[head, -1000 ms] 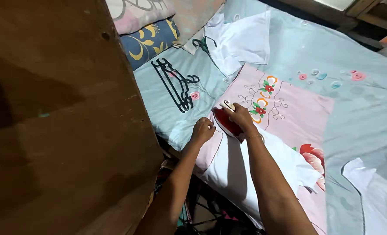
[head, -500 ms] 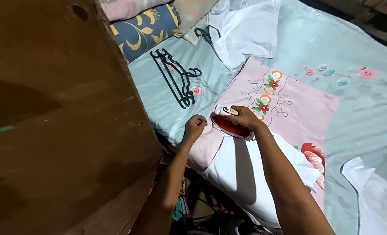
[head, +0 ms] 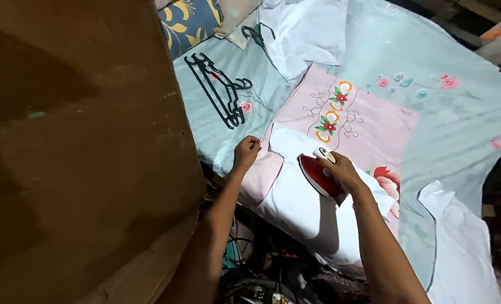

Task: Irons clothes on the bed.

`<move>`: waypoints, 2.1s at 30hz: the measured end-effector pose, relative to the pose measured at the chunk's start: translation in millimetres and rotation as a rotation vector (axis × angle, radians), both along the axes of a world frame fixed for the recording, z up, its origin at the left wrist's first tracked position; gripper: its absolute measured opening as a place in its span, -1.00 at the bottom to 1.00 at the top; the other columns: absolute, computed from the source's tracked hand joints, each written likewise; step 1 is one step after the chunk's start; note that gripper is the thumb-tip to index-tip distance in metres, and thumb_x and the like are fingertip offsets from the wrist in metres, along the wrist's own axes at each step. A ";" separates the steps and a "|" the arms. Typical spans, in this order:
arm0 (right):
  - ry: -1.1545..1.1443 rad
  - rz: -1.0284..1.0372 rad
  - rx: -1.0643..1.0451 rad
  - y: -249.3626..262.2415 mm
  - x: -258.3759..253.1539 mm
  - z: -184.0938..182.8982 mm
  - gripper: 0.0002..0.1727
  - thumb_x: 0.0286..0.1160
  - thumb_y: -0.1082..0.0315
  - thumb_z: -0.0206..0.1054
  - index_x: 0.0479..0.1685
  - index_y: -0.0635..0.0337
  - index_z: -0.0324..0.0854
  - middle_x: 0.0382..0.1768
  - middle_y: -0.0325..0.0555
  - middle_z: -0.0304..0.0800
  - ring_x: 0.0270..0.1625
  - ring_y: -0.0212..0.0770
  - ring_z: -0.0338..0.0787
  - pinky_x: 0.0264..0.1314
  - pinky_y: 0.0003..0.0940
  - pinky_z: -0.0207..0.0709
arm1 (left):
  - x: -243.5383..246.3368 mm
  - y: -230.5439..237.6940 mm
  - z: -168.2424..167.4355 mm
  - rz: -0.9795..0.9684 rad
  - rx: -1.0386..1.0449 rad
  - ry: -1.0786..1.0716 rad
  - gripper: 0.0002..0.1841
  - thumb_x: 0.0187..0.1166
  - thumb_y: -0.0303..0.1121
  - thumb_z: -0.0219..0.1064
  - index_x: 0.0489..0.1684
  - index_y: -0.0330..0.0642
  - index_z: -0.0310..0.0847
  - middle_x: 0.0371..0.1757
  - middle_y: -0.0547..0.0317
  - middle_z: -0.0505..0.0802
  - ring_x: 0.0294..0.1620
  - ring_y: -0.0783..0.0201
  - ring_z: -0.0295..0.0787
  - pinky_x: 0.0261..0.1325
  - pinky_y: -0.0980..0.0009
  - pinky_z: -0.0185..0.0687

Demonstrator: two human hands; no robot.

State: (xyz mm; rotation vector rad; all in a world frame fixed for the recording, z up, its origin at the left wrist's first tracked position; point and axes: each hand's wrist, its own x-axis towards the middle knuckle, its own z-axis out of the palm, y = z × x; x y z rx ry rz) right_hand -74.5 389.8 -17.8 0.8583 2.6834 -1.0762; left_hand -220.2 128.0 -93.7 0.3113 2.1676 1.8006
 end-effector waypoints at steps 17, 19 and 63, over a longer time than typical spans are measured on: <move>-0.045 0.136 0.015 -41.9 16.0 4.8 -0.46 0.60 -0.12 0.38 0.06 0.27 0.64 -0.28 0.11 0.73 -0.25 0.02 0.73 -0.06 0.12 0.57 | 73.5 -24.3 36.0 -0.413 -0.401 0.043 -0.66 0.77 -0.31 0.22 0.31 -0.35 0.67 0.19 -0.19 0.83 0.13 0.00 0.82 0.35 0.02 0.66; -0.047 0.191 0.007 -39.5 27.9 6.3 -0.48 0.59 -0.10 0.39 0.02 0.27 0.64 -0.31 0.07 0.70 -0.29 -0.04 0.69 -0.10 0.06 0.54 | 96.1 -30.5 36.2 -0.461 -0.477 0.094 -0.60 0.76 -0.30 0.24 0.40 -0.40 0.63 0.33 -0.27 0.75 0.24 -0.03 0.76 0.43 0.12 0.58; -0.130 -0.301 0.250 -23.0 167.2 -0.3 -0.34 0.69 -0.13 0.27 0.28 0.41 0.58 -0.09 0.37 0.81 0.03 0.34 0.83 0.12 0.32 0.58 | 87.4 9.1 -35.6 -0.377 -0.419 0.885 -0.59 0.63 -0.29 0.34 0.30 -0.42 0.71 0.37 -0.28 0.79 0.47 -0.24 0.68 0.59 -0.21 0.40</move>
